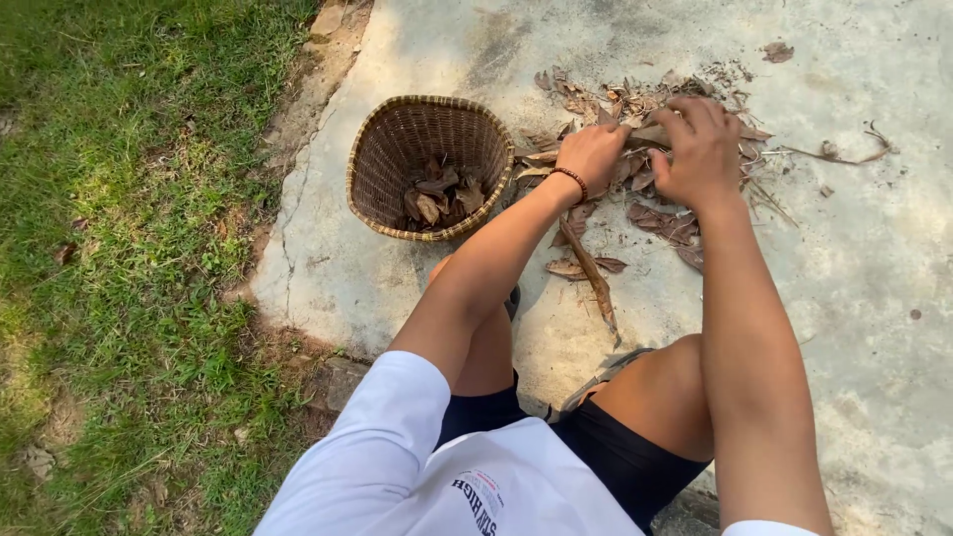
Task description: Gathering and breaking down dry leaves into a woven basket.
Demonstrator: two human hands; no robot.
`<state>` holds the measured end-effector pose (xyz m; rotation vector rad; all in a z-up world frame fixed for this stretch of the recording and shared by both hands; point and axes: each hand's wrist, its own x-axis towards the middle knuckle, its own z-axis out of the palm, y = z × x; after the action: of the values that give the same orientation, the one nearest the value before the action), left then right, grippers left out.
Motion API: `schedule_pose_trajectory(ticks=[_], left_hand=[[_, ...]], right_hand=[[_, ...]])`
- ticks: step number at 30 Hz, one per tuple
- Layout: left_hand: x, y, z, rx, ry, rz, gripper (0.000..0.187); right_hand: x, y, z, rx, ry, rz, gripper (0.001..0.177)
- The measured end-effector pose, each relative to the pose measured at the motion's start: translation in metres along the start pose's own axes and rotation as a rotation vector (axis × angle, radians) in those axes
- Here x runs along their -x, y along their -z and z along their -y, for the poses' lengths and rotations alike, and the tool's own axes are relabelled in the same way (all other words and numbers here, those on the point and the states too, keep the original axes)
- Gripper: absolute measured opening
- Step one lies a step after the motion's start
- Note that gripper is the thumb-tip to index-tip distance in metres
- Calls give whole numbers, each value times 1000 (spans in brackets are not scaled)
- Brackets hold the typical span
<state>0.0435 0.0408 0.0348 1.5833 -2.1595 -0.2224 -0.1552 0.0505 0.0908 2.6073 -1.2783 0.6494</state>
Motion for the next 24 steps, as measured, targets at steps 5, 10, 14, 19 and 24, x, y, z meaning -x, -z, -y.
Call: schedule_pose_trajectory(ticks=[5,10,14,19,24], left_hand=[[10,20,-5,-29,-72,10,30],[17,25,-3,-74,-100,14,32],[16,25,-1,-77,-127,-6,30],[14,25,-6,-81,-142,-28,19],[13,14,1,-88,-160,-18,16]], right_hand=[[-6,-18,17,69,51,82,44],[-9,-24,24,102,3,92,27],[-8,-29,27,154,9,74,18],[-5,-34,25,152,-17,58,9],[-2,-46,25,110,-84,139,13]])
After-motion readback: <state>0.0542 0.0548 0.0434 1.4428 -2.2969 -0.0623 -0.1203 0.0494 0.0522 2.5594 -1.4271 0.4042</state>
